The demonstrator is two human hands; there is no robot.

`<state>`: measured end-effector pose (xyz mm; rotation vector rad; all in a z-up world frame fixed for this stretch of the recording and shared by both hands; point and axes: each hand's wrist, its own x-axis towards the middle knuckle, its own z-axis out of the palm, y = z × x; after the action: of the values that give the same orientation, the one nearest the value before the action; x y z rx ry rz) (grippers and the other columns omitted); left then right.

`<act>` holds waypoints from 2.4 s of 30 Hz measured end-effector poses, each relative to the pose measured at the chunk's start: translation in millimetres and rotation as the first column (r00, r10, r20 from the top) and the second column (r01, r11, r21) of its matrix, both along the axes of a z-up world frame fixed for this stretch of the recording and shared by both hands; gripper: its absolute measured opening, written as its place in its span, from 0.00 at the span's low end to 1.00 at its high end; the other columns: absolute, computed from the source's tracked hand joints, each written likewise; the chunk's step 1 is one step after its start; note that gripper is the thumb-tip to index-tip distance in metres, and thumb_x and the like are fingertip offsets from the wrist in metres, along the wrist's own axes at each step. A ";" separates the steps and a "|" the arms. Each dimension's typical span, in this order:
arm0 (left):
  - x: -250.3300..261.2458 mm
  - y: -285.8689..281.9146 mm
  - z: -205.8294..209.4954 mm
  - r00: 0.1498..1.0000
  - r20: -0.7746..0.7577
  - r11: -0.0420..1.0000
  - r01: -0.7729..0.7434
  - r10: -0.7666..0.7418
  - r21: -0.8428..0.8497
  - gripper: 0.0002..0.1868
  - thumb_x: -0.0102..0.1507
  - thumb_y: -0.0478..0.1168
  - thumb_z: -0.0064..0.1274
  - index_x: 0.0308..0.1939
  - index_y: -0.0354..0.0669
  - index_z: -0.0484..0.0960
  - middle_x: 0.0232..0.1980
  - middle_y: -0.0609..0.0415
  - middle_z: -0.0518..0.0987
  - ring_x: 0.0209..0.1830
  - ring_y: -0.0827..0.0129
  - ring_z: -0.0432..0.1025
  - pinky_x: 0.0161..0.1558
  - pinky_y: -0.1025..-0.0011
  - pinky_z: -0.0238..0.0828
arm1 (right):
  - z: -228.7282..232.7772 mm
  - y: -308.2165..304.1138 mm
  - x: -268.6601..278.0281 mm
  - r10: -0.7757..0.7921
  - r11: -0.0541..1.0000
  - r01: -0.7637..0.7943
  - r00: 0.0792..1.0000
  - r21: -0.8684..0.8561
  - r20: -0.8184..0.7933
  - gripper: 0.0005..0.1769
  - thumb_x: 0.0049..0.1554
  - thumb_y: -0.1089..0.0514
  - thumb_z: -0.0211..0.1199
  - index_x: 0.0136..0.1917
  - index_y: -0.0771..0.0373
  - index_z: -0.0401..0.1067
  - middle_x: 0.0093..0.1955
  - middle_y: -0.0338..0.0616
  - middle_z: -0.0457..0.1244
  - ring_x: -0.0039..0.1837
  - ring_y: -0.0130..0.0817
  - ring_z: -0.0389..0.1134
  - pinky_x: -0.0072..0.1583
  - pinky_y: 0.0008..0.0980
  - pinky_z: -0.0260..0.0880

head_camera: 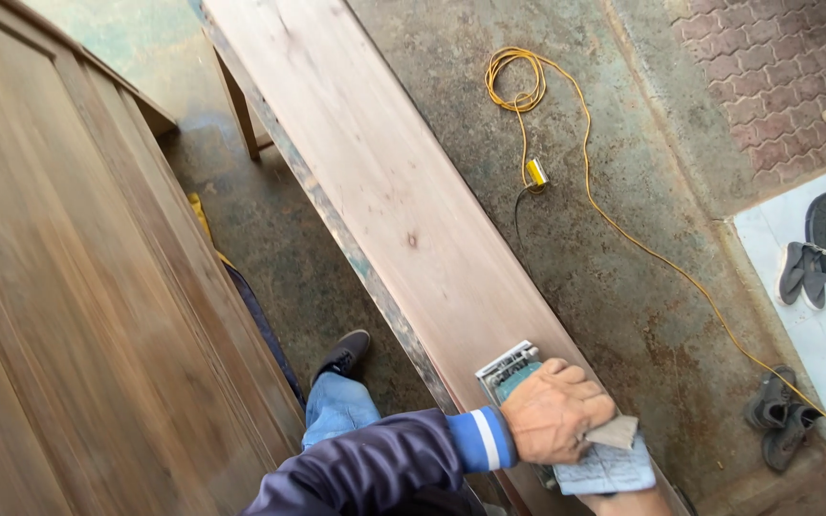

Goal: Sanding a wooden board using both manual sanding blocks and an orbital sander.

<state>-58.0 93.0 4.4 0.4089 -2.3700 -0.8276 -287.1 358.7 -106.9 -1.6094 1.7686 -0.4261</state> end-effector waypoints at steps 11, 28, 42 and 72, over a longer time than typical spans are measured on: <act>106.5 -170.2 4.3 0.991 -0.030 0.992 -0.129 0.128 -0.016 0.19 0.50 0.44 0.59 0.42 0.45 0.75 0.39 0.52 0.76 0.46 0.56 0.69 0.53 0.59 0.63 | 128.8 -318.4 162.1 -0.156 0.974 0.166 0.985 0.154 -0.074 0.36 0.42 0.55 0.77 0.63 0.58 0.70 0.61 0.43 0.69 0.63 0.36 0.72 0.62 0.35 0.70; 210.8 -349.4 8.8 0.943 -0.052 0.940 -0.331 0.327 -0.084 0.14 0.55 0.39 0.59 0.43 0.47 0.75 0.36 0.50 0.77 0.42 0.54 0.71 0.46 0.57 0.68 | 161.4 -504.2 283.6 -0.161 0.980 0.173 0.980 0.096 -0.118 0.37 0.40 0.54 0.77 0.63 0.58 0.72 0.62 0.49 0.69 0.64 0.45 0.69 0.64 0.39 0.68; 135.8 -220.4 13.3 0.977 -0.105 0.983 -0.184 0.186 0.023 0.17 0.49 0.43 0.59 0.39 0.46 0.75 0.38 0.52 0.77 0.45 0.54 0.71 0.50 0.57 0.67 | 135.4 -355.5 201.0 -0.065 0.995 0.059 0.994 -0.076 -0.084 0.35 0.41 0.56 0.77 0.62 0.61 0.72 0.63 0.49 0.67 0.66 0.44 0.68 0.64 0.41 0.67; 206.0 -390.8 9.6 0.894 -0.080 0.896 -0.444 0.441 -0.023 0.12 0.58 0.40 0.58 0.41 0.45 0.72 0.36 0.49 0.75 0.43 0.49 0.71 0.45 0.54 0.65 | 166.2 -554.1 277.2 -0.084 0.989 0.101 0.985 0.111 -0.149 0.41 0.39 0.52 0.78 0.65 0.59 0.71 0.61 0.51 0.69 0.63 0.49 0.70 0.63 0.41 0.68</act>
<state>148.1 -297.8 14.0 0.8500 -2.0990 -0.5661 -10.0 -195.3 59.3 -1.5113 1.9451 -0.2482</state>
